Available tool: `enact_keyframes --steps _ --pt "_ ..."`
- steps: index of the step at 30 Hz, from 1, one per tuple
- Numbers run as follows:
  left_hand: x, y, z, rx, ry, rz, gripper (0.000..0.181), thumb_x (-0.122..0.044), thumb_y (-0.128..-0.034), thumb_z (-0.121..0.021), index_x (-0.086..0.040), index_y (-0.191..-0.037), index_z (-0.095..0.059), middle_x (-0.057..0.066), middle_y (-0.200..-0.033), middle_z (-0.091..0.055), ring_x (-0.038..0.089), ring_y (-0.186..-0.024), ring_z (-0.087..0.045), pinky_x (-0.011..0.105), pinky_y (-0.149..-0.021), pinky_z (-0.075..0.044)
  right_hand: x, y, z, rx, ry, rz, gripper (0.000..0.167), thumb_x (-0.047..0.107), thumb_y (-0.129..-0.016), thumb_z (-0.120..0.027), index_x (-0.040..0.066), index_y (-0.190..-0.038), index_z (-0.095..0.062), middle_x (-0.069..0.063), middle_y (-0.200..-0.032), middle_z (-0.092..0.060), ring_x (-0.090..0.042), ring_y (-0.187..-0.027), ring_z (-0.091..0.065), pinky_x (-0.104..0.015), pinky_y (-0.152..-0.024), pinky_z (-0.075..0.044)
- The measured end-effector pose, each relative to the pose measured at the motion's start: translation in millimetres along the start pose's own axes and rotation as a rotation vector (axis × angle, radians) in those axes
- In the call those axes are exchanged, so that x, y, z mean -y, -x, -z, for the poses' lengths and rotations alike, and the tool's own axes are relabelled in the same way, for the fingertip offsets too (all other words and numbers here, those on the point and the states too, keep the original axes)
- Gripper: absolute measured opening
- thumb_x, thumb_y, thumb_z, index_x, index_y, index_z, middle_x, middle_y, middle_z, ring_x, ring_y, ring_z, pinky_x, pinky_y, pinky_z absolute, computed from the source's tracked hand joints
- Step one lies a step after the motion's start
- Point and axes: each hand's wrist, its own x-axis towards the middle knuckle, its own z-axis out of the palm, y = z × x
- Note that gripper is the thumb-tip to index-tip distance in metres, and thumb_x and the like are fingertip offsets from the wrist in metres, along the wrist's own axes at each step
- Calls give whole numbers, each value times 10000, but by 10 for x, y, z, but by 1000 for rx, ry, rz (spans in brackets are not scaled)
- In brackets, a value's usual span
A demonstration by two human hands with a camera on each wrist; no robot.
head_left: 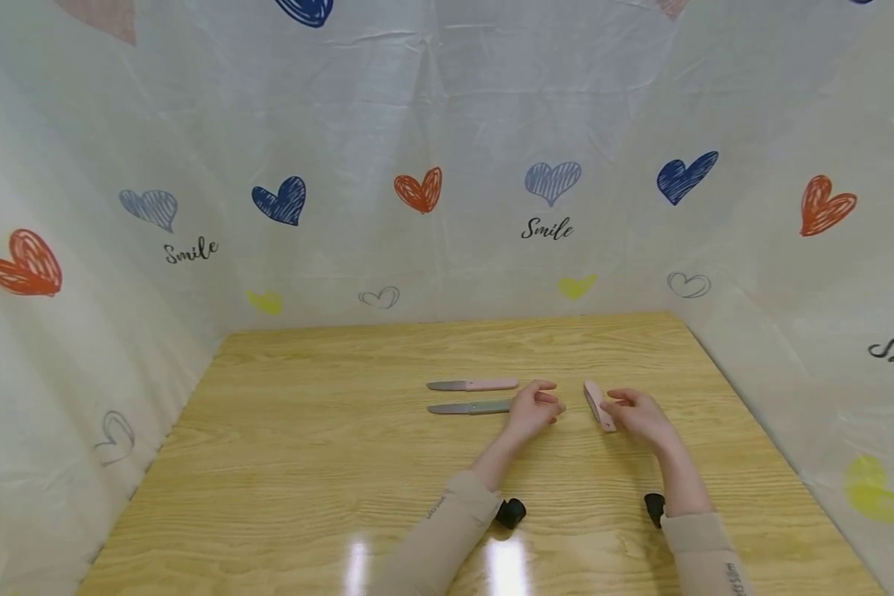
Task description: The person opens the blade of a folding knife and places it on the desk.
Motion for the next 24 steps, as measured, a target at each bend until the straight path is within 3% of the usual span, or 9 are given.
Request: enact_keyframes --steps 4,8,14,17,24 --pt "9 -34 -138 21 -37 32 416 -12 -859 -711 28 -1257 -596 50 -904 -634 137 -739 -634 258 -639 -579 -66 -33 20 10 13 -23 528 179 -1017 -500 -177 -1385 -372 -353 -1222 -547 -393 -1098 -567 -446 -898 -493" --pt "16 -60 -240 32 -51 70 423 -9 -855 -714 3 -1263 -601 64 -930 -638 159 -732 -644 273 -654 -584 -75 -68 33 16 -16 -55 527 169 -1014 -496 -181 -1385 -364 -320 -1157 -570 -326 -1006 -580 -326 -756 -516" --pt "47 -84 -340 51 63 131 417 36 -854 -692 20 -1257 -585 140 -1032 -649 240 -836 -690 320 -712 -603 -63 -92 14 49 -112 -107 538 125 -1004 -507 -193 -1395 -321 -184 -1017 -626 -134 -815 -596 -263 -660 -549" --pt "53 -96 -369 71 110 149 416 52 -856 -670 27 -1260 -574 158 -1045 -668 246 -870 -690 344 -732 -604 -74 -118 3 66 -137 -122 551 119 -1006 -508 -188 -1411 -295 -179 -1032 -645 -109 -801 -621 -262 -661 -556" --pt "57 -119 -388 182 136 167 474 73 -859 -633 27 -1315 -514 141 -1004 -685 212 -886 -668 344 -772 -595 -68 -130 -3 69 -145 -113 563 72 -992 -508 -209 -1408 -252 -170 -975 -656 -104 -752 -612 -254 -626 -556"
